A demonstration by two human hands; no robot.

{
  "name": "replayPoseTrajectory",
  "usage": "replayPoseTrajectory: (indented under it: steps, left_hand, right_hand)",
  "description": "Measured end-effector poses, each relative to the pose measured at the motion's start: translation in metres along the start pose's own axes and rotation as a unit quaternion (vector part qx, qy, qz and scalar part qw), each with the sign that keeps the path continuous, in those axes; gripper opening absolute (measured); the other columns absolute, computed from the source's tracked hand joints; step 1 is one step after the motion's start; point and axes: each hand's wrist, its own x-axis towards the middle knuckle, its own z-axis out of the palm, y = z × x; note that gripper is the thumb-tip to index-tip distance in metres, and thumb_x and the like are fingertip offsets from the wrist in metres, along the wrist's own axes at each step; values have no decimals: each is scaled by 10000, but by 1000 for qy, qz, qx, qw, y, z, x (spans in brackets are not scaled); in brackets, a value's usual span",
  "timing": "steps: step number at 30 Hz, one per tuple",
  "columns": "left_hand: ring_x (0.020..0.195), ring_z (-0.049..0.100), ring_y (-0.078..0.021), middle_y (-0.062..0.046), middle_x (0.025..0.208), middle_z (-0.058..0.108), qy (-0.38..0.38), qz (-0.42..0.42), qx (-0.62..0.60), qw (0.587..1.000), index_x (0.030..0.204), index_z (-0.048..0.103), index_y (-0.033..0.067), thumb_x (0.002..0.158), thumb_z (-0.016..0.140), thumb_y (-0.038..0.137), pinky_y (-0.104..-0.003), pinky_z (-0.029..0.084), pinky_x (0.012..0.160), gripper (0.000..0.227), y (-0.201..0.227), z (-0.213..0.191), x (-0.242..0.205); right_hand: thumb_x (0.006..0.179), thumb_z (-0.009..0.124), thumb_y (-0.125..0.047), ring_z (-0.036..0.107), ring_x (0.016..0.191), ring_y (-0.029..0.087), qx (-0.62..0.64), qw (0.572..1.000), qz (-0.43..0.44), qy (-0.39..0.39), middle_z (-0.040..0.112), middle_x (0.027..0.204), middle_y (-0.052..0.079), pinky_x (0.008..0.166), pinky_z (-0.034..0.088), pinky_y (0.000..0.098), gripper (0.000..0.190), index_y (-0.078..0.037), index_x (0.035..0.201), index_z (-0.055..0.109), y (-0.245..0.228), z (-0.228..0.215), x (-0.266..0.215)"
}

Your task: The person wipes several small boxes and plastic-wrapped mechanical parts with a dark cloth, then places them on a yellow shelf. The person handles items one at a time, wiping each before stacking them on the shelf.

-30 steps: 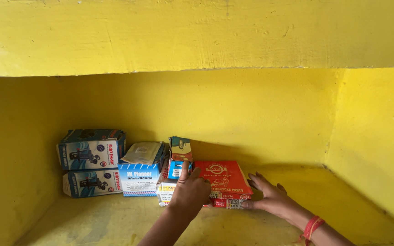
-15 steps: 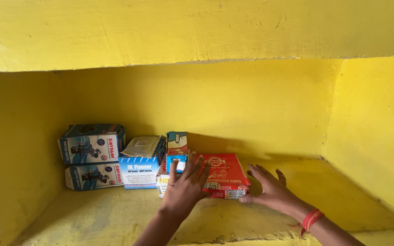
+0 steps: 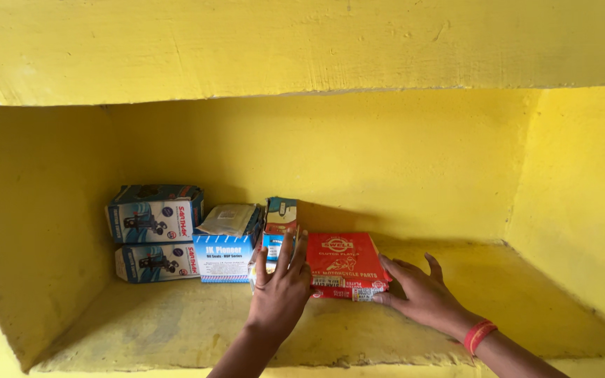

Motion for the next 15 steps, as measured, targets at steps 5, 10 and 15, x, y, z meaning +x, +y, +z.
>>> replayPoseTrajectory:
  steps: [5,10,15]
  left_hand:
    - [1521,126,-335,-171,1612,311,5,-8,-76,997,1114,694,63,782,733,488,-722,111,1109,540,6,-10,1]
    - [1517,139,-344,-169,1591,314,48,8,-174,984,1225,647,52,834,692,538,-721,132,1093,626,24,-32,19]
    - [1513,180,-326,-155,1589,340,115,45,-227,966,1214,663,77,853,674,523,-724,146,1082,574,77,-67,61]
  right_hand:
    - [853,688,-592,397,1442,207,10,999,-1,49,480,1540,77,1210,5,613,987,-210,1633,219,-2,-8,-10]
    - [830,704,-601,418,1415,260,50,974,-42,218,517,1506,118,1177,43,617,957,-148,1575,311,16,-30,-39]
    - [845,731,-522,412,1440,316,6,935,-33,352,627,1354,109,1173,157,583,781,-128,1465,465,29,-58,-96]
